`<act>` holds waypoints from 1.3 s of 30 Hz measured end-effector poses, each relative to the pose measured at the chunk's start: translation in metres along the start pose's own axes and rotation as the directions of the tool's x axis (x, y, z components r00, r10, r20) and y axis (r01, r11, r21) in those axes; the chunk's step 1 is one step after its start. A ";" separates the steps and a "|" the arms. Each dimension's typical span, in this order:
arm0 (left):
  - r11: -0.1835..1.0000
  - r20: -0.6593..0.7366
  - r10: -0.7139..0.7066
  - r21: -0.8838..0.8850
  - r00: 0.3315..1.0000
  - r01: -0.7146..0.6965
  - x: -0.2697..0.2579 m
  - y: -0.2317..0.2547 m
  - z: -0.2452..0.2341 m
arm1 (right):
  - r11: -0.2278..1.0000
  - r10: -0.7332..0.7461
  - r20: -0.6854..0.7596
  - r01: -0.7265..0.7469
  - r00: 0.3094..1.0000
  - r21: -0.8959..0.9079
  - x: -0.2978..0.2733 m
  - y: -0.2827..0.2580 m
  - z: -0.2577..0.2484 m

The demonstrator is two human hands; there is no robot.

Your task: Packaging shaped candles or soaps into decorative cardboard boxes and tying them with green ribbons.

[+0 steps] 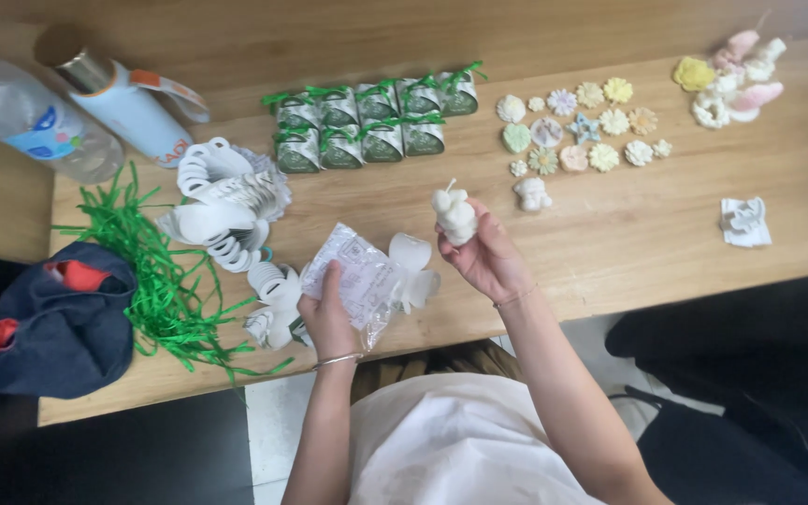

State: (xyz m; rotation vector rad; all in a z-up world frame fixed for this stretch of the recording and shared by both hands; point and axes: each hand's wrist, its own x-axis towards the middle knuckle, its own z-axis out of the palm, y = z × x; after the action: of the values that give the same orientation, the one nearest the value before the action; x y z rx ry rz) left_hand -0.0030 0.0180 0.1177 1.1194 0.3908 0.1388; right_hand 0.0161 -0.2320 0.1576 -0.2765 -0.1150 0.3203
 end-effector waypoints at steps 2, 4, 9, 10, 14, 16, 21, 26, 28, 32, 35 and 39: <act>1.000 -0.014 0.001 -0.025 1.000 -0.001 0.002 -0.007 -0.005 | 0.958 -0.093 0.058 0.105 0.994 -0.268 -0.006 -0.013 0.009; 1.000 -0.002 -0.016 -0.017 1.000 0.016 -0.001 -0.007 -0.006 | 0.941 -0.130 -0.020 0.117 0.991 -0.318 -0.018 -0.027 -0.005; 0.998 -0.001 -0.063 -0.028 0.998 0.063 -0.003 -0.002 -0.001 | 0.902 -0.246 -0.259 0.123 0.934 -0.414 -0.048 -0.074 -0.045; 0.994 -0.008 -0.090 -0.062 0.996 0.089 -0.001 -0.004 0.000 | 0.894 -0.292 -0.366 0.116 0.884 -0.433 -0.053 -0.085 -0.055; 0.973 -0.007 -0.171 -0.161 0.985 0.168 0.007 -0.013 -0.006 | 0.846 -0.433 -0.662 0.023 0.612 -0.533 -0.073 -0.136 -0.143; 0.967 -0.002 -0.201 -0.163 0.980 0.198 0.007 -0.013 -0.006 | 0.805 -0.479 -0.670 -0.020 0.568 -0.592 -0.075 -0.161 -0.186; 0.956 -0.027 -0.267 -0.132 0.963 0.261 0.006 -0.010 0.002 | 0.724 -0.519 -0.707 -0.193 0.480 -0.662 -0.050 -0.200 -0.245; 0.958 0.003 -0.288 0.013 0.958 0.288 0.007 -0.015 0.006 | 0.533 -0.616 -0.652 -0.374 0.442 -0.758 -0.028 -0.212 -0.273; 0.957 0.024 -0.287 0.058 0.958 0.285 0.004 -0.014 0.013 | 0.494 -0.625 -0.624 -0.382 0.470 -0.781 -0.025 -0.211 -0.274; 0.949 0.097 -0.287 0.166 0.953 0.269 0.001 -0.015 0.024 | 0.374 -0.699 -0.553 -0.427 0.454 -0.823 -0.019 -0.209 -0.261; 0.959 0.180 -0.226 0.211 0.957 0.187 -0.006 -0.008 0.040 | 0.369 -0.716 -0.557 -0.448 0.420 -0.814 -0.018 -0.207 -0.244; 0.959 0.268 -0.077 0.283 0.960 -0.002 -0.018 0.012 0.060 | 0.248 -0.743 -0.543 -0.592 0.392 -0.767 -0.024 -0.194 -0.216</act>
State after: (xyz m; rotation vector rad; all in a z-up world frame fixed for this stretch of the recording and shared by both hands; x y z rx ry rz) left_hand 0.0039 -0.0331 0.1555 1.3905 0.1826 -0.1118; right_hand 0.0838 -0.4703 0.0045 -1.8179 0.9519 -0.2024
